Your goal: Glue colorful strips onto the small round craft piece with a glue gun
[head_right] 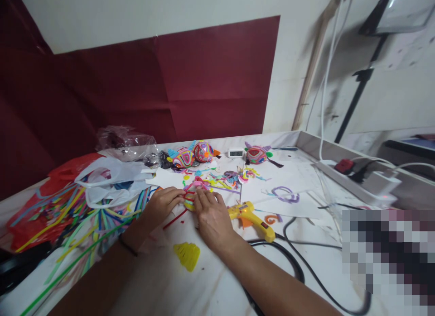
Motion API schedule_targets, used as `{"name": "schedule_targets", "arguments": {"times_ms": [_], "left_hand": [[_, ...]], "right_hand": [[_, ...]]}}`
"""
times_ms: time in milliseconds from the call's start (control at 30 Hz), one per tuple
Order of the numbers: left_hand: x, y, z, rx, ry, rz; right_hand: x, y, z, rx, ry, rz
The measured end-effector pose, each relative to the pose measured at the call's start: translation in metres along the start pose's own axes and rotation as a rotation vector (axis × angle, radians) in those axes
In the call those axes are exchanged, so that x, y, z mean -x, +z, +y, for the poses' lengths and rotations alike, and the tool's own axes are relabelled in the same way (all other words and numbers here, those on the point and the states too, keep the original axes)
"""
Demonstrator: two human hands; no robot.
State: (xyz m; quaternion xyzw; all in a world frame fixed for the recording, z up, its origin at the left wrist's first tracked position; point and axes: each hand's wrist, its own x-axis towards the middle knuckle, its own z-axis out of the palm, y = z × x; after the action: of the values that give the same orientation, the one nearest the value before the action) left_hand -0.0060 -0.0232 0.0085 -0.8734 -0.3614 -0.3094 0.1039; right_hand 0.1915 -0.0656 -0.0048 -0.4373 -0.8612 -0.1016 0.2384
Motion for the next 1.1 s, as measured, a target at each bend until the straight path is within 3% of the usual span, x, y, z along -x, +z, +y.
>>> {"name": "schedule_targets", "arguments": {"times_ms": [300, 467, 700, 1100], "left_hand": [[-0.0002, -0.0028, 0.0033, -0.076, -0.022, -0.006], [-0.0003, -0.0005, 0.0025, -0.107, 0.035, 0.051], [0.0013, 0.0050, 0.0006, 0.005, 0.089, 0.090], [0.0017, 0.0044, -0.0008, 0.010, 0.096, 0.106]], "right_hand": [[0.0010, -0.0002, 0.0003, 0.006, -0.011, 0.015], [0.0008, -0.0005, 0.0002, 0.005, -0.002, 0.001], [0.0004, 0.0000, 0.0005, -0.014, 0.001, 0.001], [0.0006, -0.0001, 0.0001, -0.015, -0.002, 0.009]]}}
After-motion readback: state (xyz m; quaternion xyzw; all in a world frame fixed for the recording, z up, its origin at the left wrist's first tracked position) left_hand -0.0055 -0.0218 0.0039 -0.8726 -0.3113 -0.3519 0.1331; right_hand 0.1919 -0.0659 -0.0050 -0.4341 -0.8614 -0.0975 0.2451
